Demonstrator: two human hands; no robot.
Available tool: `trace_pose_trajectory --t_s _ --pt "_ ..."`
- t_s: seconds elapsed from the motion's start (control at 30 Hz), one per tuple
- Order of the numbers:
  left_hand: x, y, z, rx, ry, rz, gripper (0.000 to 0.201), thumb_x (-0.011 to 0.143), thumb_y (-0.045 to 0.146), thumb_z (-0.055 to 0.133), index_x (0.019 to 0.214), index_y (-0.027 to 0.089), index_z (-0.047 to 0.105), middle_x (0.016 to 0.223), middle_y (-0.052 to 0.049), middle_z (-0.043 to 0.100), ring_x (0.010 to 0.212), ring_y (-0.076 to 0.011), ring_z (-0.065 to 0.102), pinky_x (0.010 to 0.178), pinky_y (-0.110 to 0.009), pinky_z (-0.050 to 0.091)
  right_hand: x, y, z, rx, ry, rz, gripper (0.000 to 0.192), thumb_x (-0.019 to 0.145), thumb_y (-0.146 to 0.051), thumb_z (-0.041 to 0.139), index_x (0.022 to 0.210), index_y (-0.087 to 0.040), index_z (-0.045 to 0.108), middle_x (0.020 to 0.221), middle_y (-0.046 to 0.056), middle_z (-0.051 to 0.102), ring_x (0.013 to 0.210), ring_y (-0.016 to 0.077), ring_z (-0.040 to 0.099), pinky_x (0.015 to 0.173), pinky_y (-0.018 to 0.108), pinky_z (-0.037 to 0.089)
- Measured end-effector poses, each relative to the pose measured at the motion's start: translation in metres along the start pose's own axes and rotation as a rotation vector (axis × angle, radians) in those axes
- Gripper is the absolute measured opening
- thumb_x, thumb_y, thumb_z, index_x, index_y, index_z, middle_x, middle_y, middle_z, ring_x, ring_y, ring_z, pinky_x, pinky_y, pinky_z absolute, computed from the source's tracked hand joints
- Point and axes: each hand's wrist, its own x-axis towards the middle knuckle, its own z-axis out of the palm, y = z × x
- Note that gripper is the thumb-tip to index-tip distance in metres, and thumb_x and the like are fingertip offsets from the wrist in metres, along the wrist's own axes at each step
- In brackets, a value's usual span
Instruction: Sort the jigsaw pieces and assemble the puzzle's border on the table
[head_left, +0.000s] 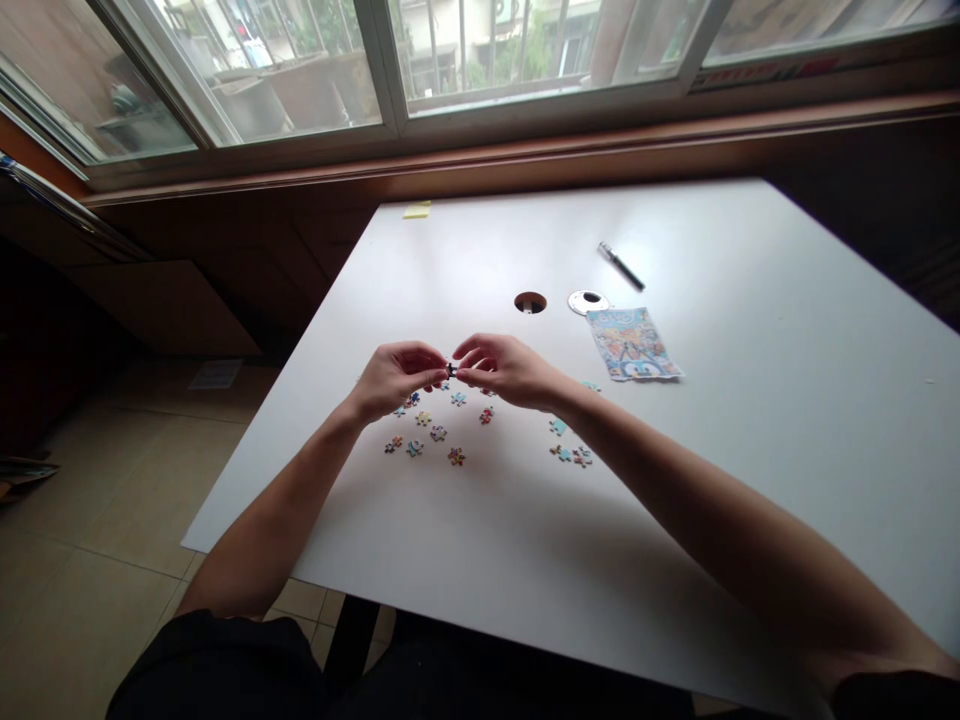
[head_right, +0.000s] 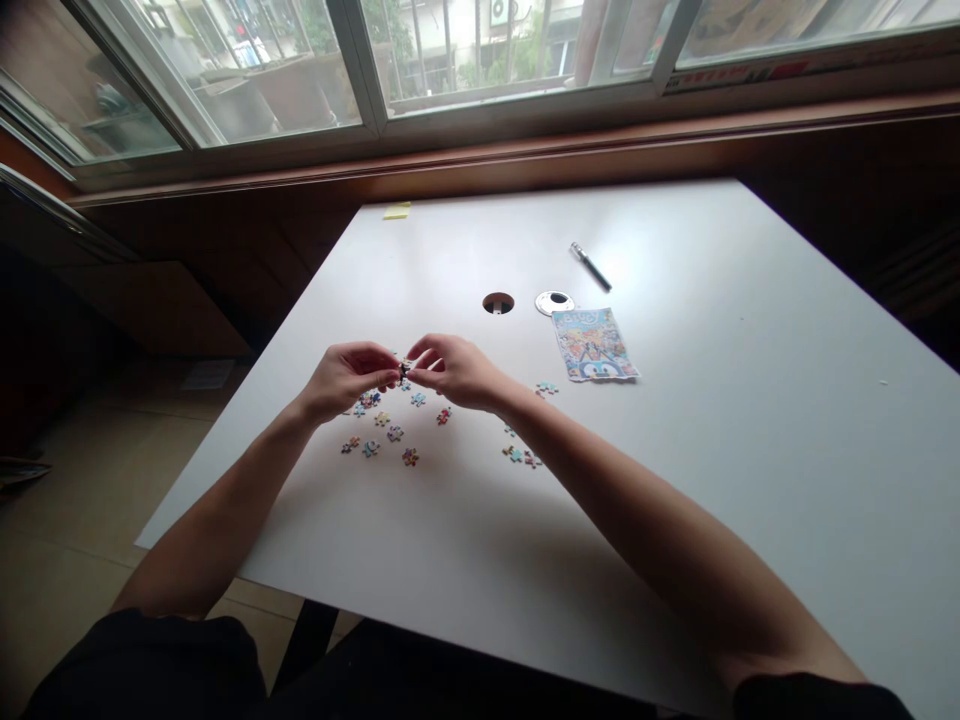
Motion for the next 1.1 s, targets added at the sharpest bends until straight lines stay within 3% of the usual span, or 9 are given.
trace_pose_trajectory --t_s 0.07,0.17,0.27,0.37,0.6,0.77,0.9,1.0,1.1 --pt "0.000 -0.001 0.000 -0.007 -0.012 -0.020 0.028 0.079 0.036 0.081 0.093 0.014 0.073 0.077 -0.006 0.072 0.069 -0.0157 0.067 0.063 -0.030 0.057 0.010 0.003 0.009 0.081 0.003 0.011 0.016 0.084 -0.028 0.070 0.093 -0.016 0.066 0.079 0.005 0.070 0.064 0.0127 0.061 0.057 0.027 0.051" --pt "0.001 -0.006 -0.007 -0.008 -0.017 -0.085 0.027 0.079 0.036 0.081 0.095 0.014 0.075 0.081 -0.008 0.074 0.073 -0.0173 0.070 0.068 -0.031 0.059 0.016 0.008 0.011 0.061 0.032 0.052 0.014 0.083 -0.027 0.069 0.089 -0.015 0.069 0.073 0.004 0.070 0.059 0.0117 0.059 0.055 0.027 0.049" --pt "0.001 -0.009 -0.020 0.002 -0.062 -0.174 0.028 0.082 0.034 0.077 0.102 0.015 0.076 0.095 -0.010 0.076 0.085 -0.0200 0.073 0.075 -0.032 0.060 0.016 0.012 0.006 -0.175 0.062 0.029 0.016 0.083 -0.025 0.065 0.092 -0.015 0.074 0.078 0.006 0.073 0.064 0.0139 0.062 0.061 0.030 0.050" --pt "0.000 -0.009 -0.026 0.080 -0.114 -0.242 0.030 0.084 0.034 0.074 0.108 0.017 0.075 0.095 -0.011 0.077 0.087 -0.0225 0.074 0.067 -0.030 0.059 0.017 0.016 0.006 -0.492 0.066 -0.079 0.018 0.084 -0.020 0.061 0.090 -0.017 0.078 0.084 0.007 0.074 0.074 0.0168 0.064 0.071 0.031 0.049" --pt "-0.001 -0.005 -0.017 0.477 -0.100 -0.029 0.016 0.079 0.030 0.078 0.093 0.022 0.079 0.084 -0.004 0.075 0.076 -0.0173 0.068 0.066 -0.029 0.054 0.018 0.021 0.015 -0.663 0.070 -0.163 0.017 0.085 -0.013 0.061 0.088 -0.015 0.078 0.097 0.013 0.067 0.082 0.0198 0.060 0.078 0.034 0.047" --pt "-0.003 0.001 -0.057 0.694 -0.015 0.087 0.016 0.087 0.034 0.069 0.093 0.022 0.078 0.098 -0.006 0.072 0.078 -0.0158 0.064 0.071 -0.029 0.051 0.006 0.015 0.006 -0.671 0.082 -0.171 0.021 0.088 -0.011 0.054 0.091 -0.017 0.074 0.093 0.010 0.066 0.082 0.0186 0.059 0.075 0.031 0.046" --pt "-0.010 0.005 -0.088 0.899 -0.206 0.027 0.020 0.079 0.042 0.076 0.087 0.023 0.077 0.093 -0.005 0.069 0.087 -0.0200 0.062 0.077 -0.030 0.048 -0.010 0.009 -0.001 -0.714 0.038 -0.166 0.020 0.089 -0.015 0.054 0.093 -0.020 0.073 0.095 0.009 0.069 0.089 0.0209 0.060 0.075 0.032 0.045" --pt "-0.012 0.004 -0.088 0.903 -0.343 -0.027 0.033 0.070 0.046 0.080 0.093 0.023 0.074 0.093 -0.005 0.068 0.085 -0.0199 0.062 0.073 -0.028 0.046 -0.022 0.003 -0.005 -0.738 0.010 -0.155 0.020 0.090 -0.017 0.054 0.094 -0.021 0.072 0.096 0.007 0.070 0.088 0.0205 0.060 0.073 0.032 0.044" --pt "-0.011 0.001 -0.079 0.870 -0.375 -0.032 0.029 0.069 0.041 0.079 0.089 0.022 0.072 0.088 -0.003 0.067 0.079 -0.0180 0.061 0.066 -0.026 0.044 -0.032 -0.003 -0.012 -0.743 0.002 -0.147 0.019 0.090 -0.018 0.054 0.094 -0.021 0.072 0.095 0.007 0.070 0.086 0.0198 0.060 0.072 0.032 0.043"
